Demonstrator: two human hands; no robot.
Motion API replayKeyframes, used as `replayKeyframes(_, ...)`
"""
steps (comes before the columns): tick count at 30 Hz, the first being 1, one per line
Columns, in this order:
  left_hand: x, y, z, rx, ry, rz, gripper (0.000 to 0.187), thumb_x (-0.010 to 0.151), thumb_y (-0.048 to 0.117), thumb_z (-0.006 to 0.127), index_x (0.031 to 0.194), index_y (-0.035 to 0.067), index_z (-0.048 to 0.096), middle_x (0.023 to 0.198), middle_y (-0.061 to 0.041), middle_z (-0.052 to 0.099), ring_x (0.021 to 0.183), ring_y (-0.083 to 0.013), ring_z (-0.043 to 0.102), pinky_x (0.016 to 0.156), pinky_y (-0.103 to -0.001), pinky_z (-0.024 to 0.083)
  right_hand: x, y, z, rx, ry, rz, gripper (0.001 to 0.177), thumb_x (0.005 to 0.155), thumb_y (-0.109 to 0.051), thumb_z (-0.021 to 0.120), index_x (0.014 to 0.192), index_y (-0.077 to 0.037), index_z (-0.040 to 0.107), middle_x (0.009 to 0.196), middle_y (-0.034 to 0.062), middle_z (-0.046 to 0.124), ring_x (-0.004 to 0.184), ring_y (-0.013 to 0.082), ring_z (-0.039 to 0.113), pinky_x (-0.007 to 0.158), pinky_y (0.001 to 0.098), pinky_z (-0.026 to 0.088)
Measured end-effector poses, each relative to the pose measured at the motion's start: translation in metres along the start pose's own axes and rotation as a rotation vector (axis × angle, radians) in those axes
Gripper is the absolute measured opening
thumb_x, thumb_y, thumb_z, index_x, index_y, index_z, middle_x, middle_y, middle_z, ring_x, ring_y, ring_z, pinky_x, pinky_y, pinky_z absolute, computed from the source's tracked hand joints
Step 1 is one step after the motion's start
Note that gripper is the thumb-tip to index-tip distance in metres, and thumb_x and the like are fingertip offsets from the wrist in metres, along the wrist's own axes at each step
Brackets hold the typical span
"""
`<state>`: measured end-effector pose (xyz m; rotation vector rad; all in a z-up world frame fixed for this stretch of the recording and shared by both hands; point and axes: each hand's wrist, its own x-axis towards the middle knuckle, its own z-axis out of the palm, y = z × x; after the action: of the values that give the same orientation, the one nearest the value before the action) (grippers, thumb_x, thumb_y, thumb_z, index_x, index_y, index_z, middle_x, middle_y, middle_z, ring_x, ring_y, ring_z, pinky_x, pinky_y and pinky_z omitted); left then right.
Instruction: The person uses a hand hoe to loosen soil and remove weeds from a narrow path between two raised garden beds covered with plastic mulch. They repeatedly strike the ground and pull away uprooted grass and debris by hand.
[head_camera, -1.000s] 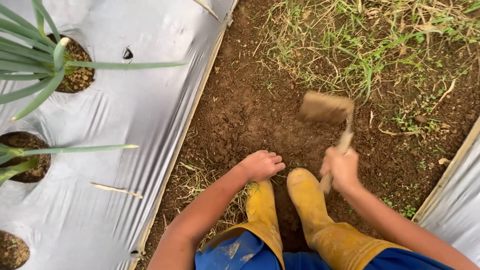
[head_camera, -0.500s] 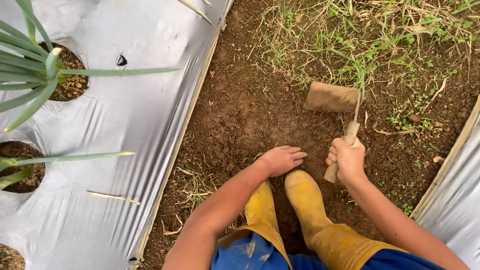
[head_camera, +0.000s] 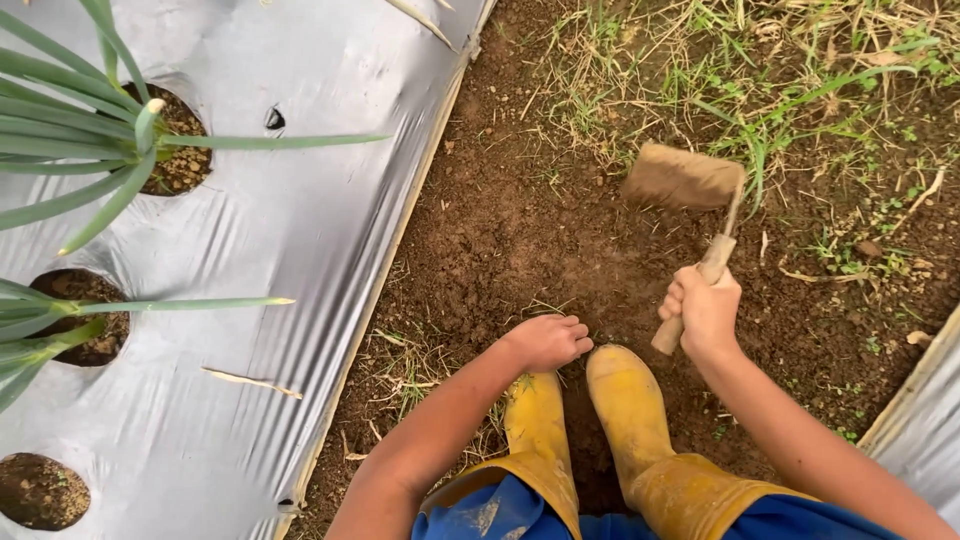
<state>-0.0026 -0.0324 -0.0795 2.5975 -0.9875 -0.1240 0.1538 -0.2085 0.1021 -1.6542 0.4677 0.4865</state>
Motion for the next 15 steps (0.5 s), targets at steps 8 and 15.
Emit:
replayKeyframes(8,-0.011,-0.008,-0.024,-0.18,-0.159,-0.157,0.019,0.102,0.032,0.057,0.105,0.013,0.06,0.094,-0.003,0.057,0.093,-0.0209,0.059,0.089,-0.033,0.054,-0.063,0.029,0.001,-0.267,-0.267,0.208,0.007,0.09,0.007,0.051,0.091,0.002,0.056,0.057,0.0063,0.053,0.04,0.0176,0.051,0.038,0.0325,0.049)
replayKeyframes(15,-0.023,-0.007,-0.031,-0.264,-0.204,-0.276,0.012,0.102,0.025,0.057,0.107,0.016,0.061,0.098,-0.004,0.052,0.091,-0.0225,0.056,0.087,-0.036,0.055,-0.009,-0.009,0.008,0.0,-0.153,0.048,0.014,0.095,-0.001,0.049,0.095,-0.014,0.051,0.061,-0.01,0.044,0.044,0.0058,0.044,0.041,0.0211,0.046)
